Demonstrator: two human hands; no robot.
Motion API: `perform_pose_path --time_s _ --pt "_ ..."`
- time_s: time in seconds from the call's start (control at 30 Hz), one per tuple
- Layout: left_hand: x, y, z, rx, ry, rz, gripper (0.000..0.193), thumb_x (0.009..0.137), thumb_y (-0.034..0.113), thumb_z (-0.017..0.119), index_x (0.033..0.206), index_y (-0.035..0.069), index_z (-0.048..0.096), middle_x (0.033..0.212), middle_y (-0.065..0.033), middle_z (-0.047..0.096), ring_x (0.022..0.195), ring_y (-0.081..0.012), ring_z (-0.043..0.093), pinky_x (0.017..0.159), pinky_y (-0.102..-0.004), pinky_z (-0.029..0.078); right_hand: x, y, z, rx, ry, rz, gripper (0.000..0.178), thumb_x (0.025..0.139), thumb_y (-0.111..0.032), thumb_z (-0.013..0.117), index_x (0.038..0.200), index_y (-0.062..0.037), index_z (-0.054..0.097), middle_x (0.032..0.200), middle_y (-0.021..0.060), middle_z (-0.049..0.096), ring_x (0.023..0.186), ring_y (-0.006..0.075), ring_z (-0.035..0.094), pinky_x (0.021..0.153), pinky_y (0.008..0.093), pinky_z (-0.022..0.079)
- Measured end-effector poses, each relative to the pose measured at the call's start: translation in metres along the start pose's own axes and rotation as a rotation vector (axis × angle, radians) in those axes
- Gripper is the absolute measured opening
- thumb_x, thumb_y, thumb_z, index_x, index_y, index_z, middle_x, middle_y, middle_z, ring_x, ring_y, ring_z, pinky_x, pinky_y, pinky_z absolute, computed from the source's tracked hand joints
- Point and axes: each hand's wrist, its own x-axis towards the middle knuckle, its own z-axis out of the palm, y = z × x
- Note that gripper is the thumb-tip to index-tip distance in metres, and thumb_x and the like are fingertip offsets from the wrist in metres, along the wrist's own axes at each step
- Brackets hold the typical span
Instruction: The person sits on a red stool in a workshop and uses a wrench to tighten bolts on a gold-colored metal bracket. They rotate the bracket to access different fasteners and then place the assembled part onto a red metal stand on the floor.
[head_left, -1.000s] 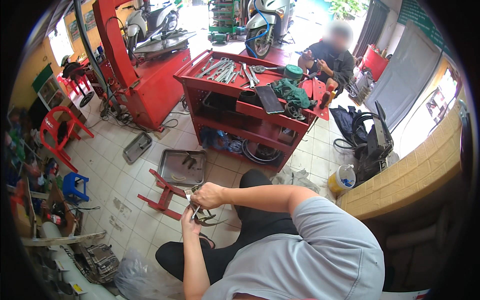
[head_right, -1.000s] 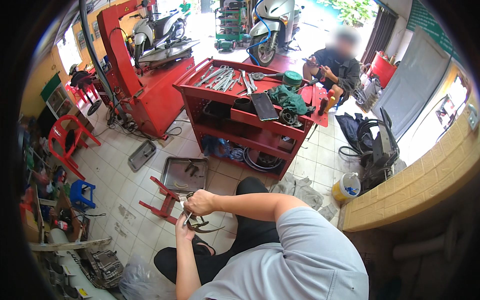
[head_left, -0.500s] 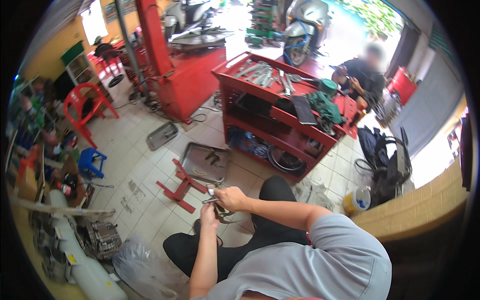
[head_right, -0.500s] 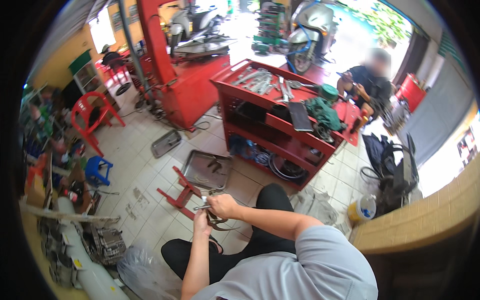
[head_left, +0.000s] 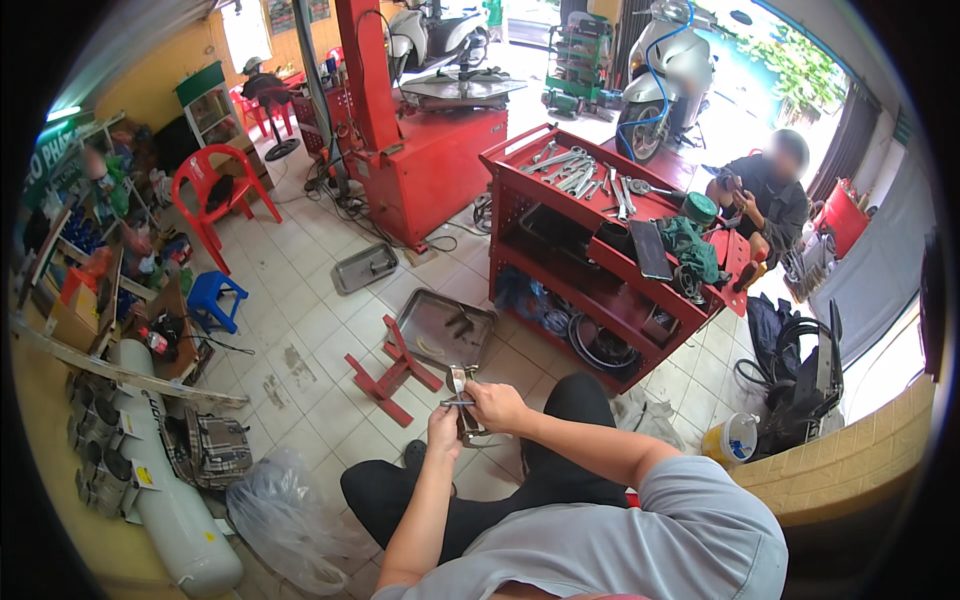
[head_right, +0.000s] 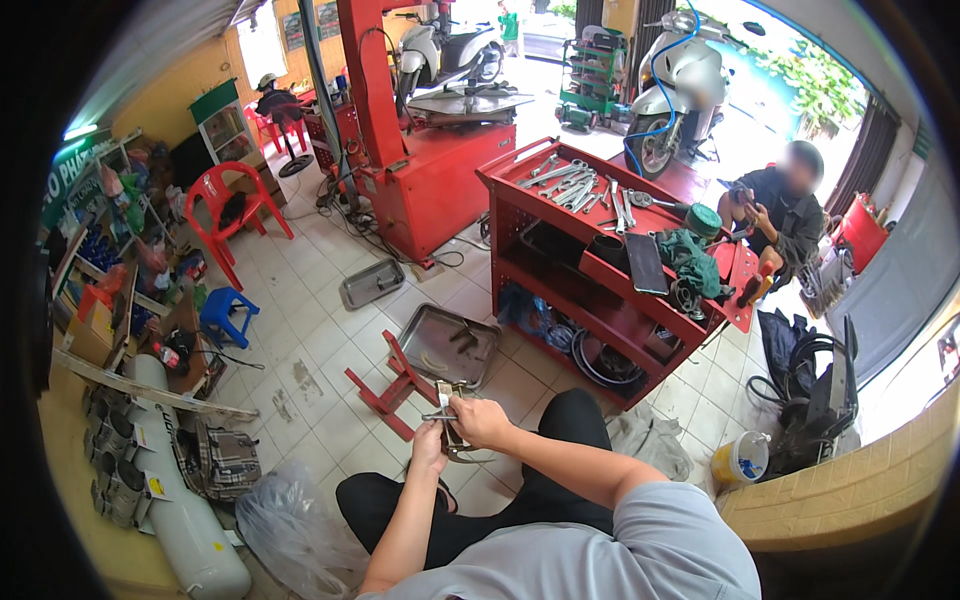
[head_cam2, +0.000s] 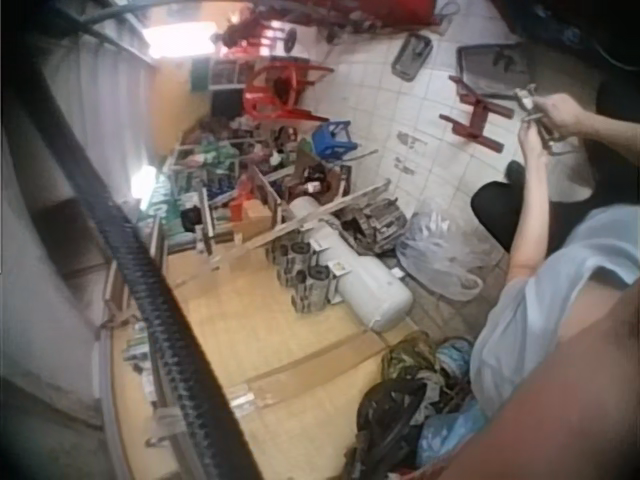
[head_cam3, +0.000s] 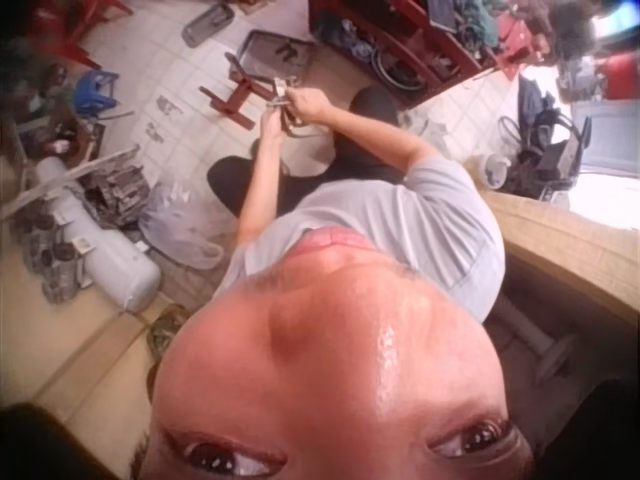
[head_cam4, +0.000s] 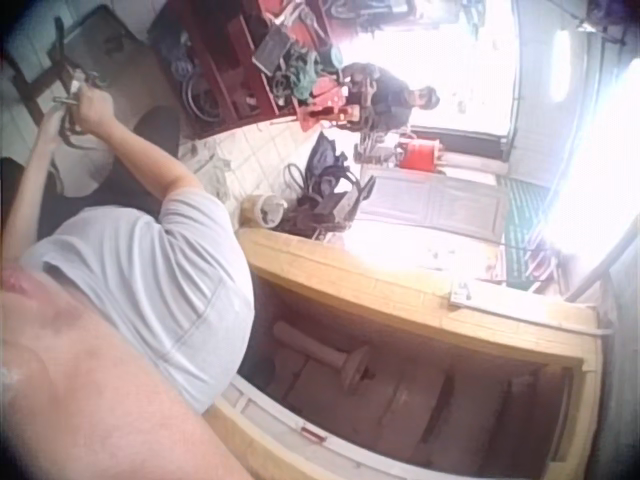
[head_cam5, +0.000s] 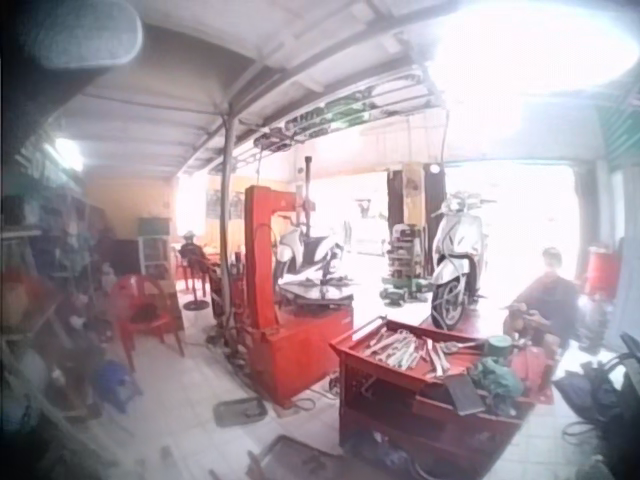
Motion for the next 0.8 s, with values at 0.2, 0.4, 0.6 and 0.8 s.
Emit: perform_pose_path --time_s 0.2,0.4,0.6,0.8 --pt "-0.009 0.011 0.017 0.031 0.020 0.034 0.022 0.093 0.002 0.043 0.111 0.001 0.056 0.097 -0.0076 0.064 0.084 -0.0167 0.064 0.073 -0.0295 0.052 0.000 0.003 -0.005 -0.027 -0.007 -0.051 0.017 0.083 -0.021 0.056 0.093 -0.0069 0.053 0.073 0.0162 0.064 0.067 0.0369 0.062 0.058 0.0477 0.048" --pt "-0.011 0.013 0.021 0.080 0.030 0.068 0.021 0.094 0.003 0.043 0.108 0.001 0.059 0.096 -0.0063 0.065 0.085 -0.0153 0.064 0.075 -0.0285 0.051 0.001 0.005 -0.004 -0.036 0.020 -0.024 0.016 0.084 -0.021 0.057 0.092 -0.0072 0.054 0.073 0.0152 0.064 0.066 0.0363 0.062 0.057 0.0467 0.048" --pt "-0.008 0.010 0.013 0.072 0.054 0.103 0.017 0.096 0.007 0.046 0.103 0.002 0.061 0.093 -0.0061 0.066 0.081 -0.0153 0.064 0.070 -0.0281 0.050 0.002 -0.002 0.002 -0.023 0.047 0.032 0.020 0.083 -0.023 0.058 0.094 -0.0070 0.054 0.069 0.0186 0.064 0.064 0.0374 0.063 0.056 0.0481 0.049" --pt "-0.003 0.006 0.008 0.075 -0.008 0.084 0.019 0.096 0.007 0.046 0.103 0.001 0.062 0.095 -0.0071 0.066 0.083 -0.0162 0.064 0.072 -0.0276 0.050 -0.004 0.000 0.005 0.015 0.072 0.067 0.018 0.084 -0.022 0.055 0.092 -0.0061 0.055 0.065 0.0195 0.062 0.060 0.0388 0.061 0.055 0.0497 0.048"
